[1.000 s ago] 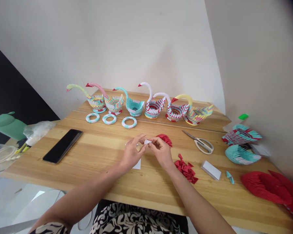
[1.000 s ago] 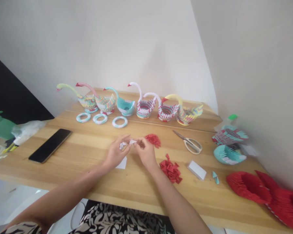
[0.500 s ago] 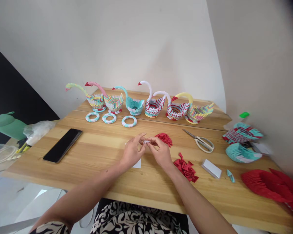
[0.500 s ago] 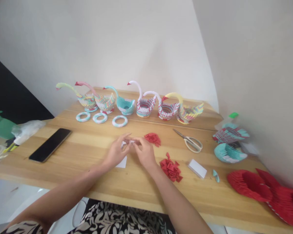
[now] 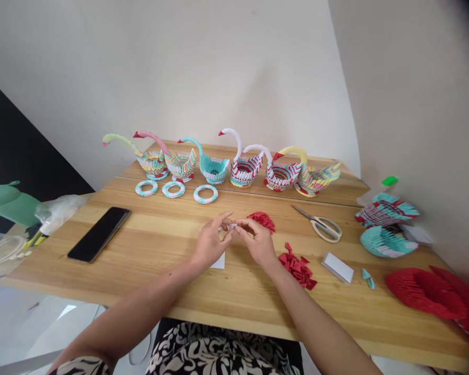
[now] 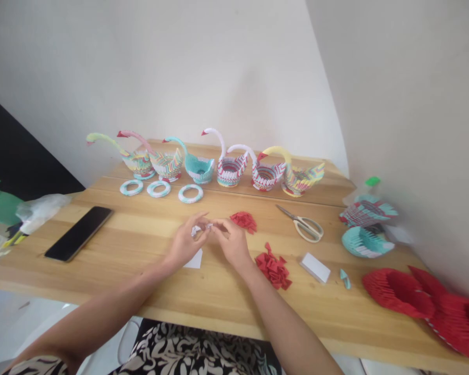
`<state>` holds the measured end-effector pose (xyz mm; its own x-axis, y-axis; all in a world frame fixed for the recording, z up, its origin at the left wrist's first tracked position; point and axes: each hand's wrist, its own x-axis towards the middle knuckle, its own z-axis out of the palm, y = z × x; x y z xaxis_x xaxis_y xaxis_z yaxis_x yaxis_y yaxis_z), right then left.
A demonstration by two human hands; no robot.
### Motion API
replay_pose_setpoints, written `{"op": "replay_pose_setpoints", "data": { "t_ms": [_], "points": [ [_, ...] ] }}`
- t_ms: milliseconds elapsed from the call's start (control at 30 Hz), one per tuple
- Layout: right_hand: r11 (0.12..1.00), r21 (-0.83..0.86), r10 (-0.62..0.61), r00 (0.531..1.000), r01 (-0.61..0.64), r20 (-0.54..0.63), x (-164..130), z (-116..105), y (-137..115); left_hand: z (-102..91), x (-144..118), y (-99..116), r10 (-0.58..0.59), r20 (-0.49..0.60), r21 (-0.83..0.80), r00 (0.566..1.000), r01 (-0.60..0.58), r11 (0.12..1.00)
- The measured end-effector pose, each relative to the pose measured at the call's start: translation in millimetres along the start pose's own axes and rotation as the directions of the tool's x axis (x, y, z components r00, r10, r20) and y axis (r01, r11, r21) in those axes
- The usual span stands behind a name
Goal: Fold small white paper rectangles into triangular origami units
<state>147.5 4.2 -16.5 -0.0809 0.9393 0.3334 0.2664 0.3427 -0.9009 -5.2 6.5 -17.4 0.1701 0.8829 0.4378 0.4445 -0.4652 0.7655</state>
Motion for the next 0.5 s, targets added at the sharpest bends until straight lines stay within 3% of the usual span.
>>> {"op": "replay_pose_setpoints", "data": {
  "t_ms": [500],
  "points": [
    [0.998,-0.022,0.065,0.994,-0.067,-0.085,-0.5,3.9,0.3,2.3,-1.6,-0.2,0.015,-0.032,0.049,0.999,-0.014,0.999]
  ]
}}
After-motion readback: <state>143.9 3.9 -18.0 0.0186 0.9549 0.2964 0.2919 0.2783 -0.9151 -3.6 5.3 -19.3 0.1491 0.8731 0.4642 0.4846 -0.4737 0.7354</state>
